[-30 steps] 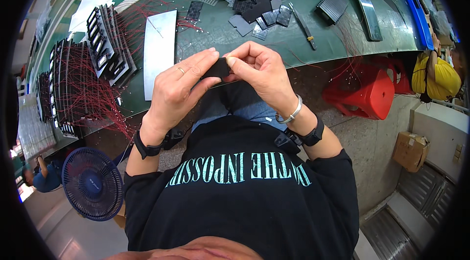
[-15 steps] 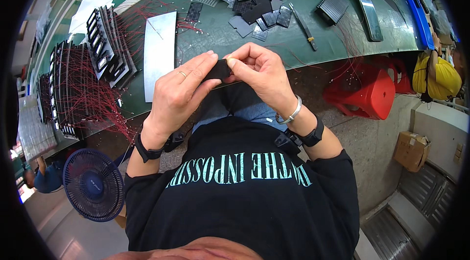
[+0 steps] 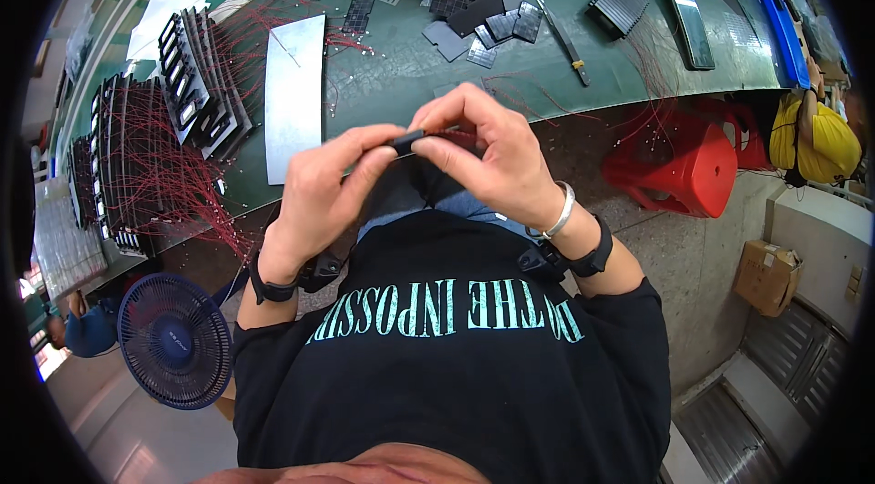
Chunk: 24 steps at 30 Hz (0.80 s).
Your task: Assembling small electronic modules by attaching components and organizing them into packaging.
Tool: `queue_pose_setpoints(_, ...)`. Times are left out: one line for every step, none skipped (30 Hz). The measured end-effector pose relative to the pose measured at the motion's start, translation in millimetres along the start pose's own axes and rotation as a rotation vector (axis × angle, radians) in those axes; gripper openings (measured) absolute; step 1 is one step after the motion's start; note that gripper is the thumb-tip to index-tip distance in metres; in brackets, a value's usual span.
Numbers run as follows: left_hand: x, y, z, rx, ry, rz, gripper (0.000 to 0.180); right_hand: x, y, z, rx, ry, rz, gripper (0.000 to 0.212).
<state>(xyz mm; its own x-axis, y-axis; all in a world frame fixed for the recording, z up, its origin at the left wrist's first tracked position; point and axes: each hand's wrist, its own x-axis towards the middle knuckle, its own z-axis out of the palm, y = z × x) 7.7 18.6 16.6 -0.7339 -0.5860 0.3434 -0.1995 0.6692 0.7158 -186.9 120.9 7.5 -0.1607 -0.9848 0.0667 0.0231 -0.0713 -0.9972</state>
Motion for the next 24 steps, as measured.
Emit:
queue_pose_setpoints(-4,4,2,0.015,-0.071,-0.001,0.025,-3,-3,0,-0.031,-0.031,-0.018,0.012)
queue_pose_setpoints(-9,8,4,0.029,-0.142,-0.001,0.023,-8,-5,-2,-0.029,-0.029,-0.016,0.012)
queue_pose_setpoints(-11,11,5,0.044,-0.211,-0.001,0.02,-13,-9,-5,-0.185,-0.101,-0.036,0.011)
queue_pose_setpoints(-12,11,6,0.045,-0.213,-0.001,0.02,-18,-12,-9,-0.34,-0.172,-0.055,0.011)
queue_pose_setpoints(-14,12,9,0.002,-0.247,0.026,0.02,-24,-13,-14,-0.494,-0.242,-0.071,0.01)
queue_pose_setpoints(-16,13,12,-0.041,-0.281,0.052,0.02,-30,-13,-20,-0.491,-0.238,-0.068,0.01)
queue_pose_setpoints(-16,14,15,-0.085,-0.316,0.08,0.02,-36,-12,-26,-0.438,-0.276,0.01,0.011)
queue_pose_setpoints(-13,15,19,-0.086,-0.32,0.083,0.02,-40,-11,-33,-0.385,-0.311,0.085,0.013)
queue_pose_setpoints(-7,15,24,-0.133,-0.288,0.085,0.02,-42,-11,-37,-0.332,-0.346,0.16,0.015)
queue_pose_setpoints(-1,15,29,-0.181,-0.257,0.085,0.02,-42,-13,-39,-0.331,-0.341,0.161,0.015)
queue_pose_setpoints(6,13,33,-0.227,-0.225,0.085,0.02,-37,-19,-42,-0.307,-0.212,0.206,0.019)
queue_pose_setpoints(15,11,36,-0.227,-0.229,0.088,0.02,-32,-25,-45,-0.282,-0.083,0.249,0.023)
queue_pose_setpoints(29,8,38,-0.225,-0.179,-0.033,0.02,-28,-27,-48,-0.256,0.051,0.29,0.027)
queue_pose_setpoints(41,5,40,-0.222,-0.129,-0.154,0.021,-24,-24,-52,-0.255,0.059,0.287,0.027)
queue_pose_setpoints(50,2,41,-0.221,-0.135,-0.146,0.021,-21,-19,-57,-0.439,0.121,0.215,0.031)
queue_pose_setpoints(59,-3,40,-0.137,-0.195,-0.221,0.022,-17,-13,-62,-0.621,0.182,0.141,0.034)
queue_pose_setpoints(66,-8,39,-0.052,-0.253,-0.296,0.023,-15,-8,-66,-0.803,0.244,0.067,0.038)
queue_pose_setpoints(70,-9,39,0.036,-0.313,-0.372,0.025,-14,-4,-66,-0.798,0.253,0.069,0.038)
queue_pose_setpoints(71,-8,41,0.04,-0.322,-0.368,0.025,-12,1,-66,-0.901,0.266,-0.03,0.041)
queue_pose_setpoints(69,-7,43,0.164,-0.266,-0.238,0.026,-11,5,-65,-1.003,0.277,-0.129,0.044)
queue_pose_setpoints(67,-7,46,0.285,-0.209,-0.107,0.028,-12,9,-66,-1.104,0.288,-0.228,0.047)
queue_pose_setpoints(65,-7,49,0.401,-0.151,0.027,0.029,-13,13,-67,-1.101,0.298,-0.222,0.047)
queue_pose_setpoints(63,-8,52,0.404,-0.156,0.029,0.029,-14,16,-68,-1.084,0.27,-0.208,0.048)
queue_pose_setpoints(61,-9,55,0.412,-0.144,0.11,0.032,-14,18,-69,-1.067,0.242,-0.195,0.05)
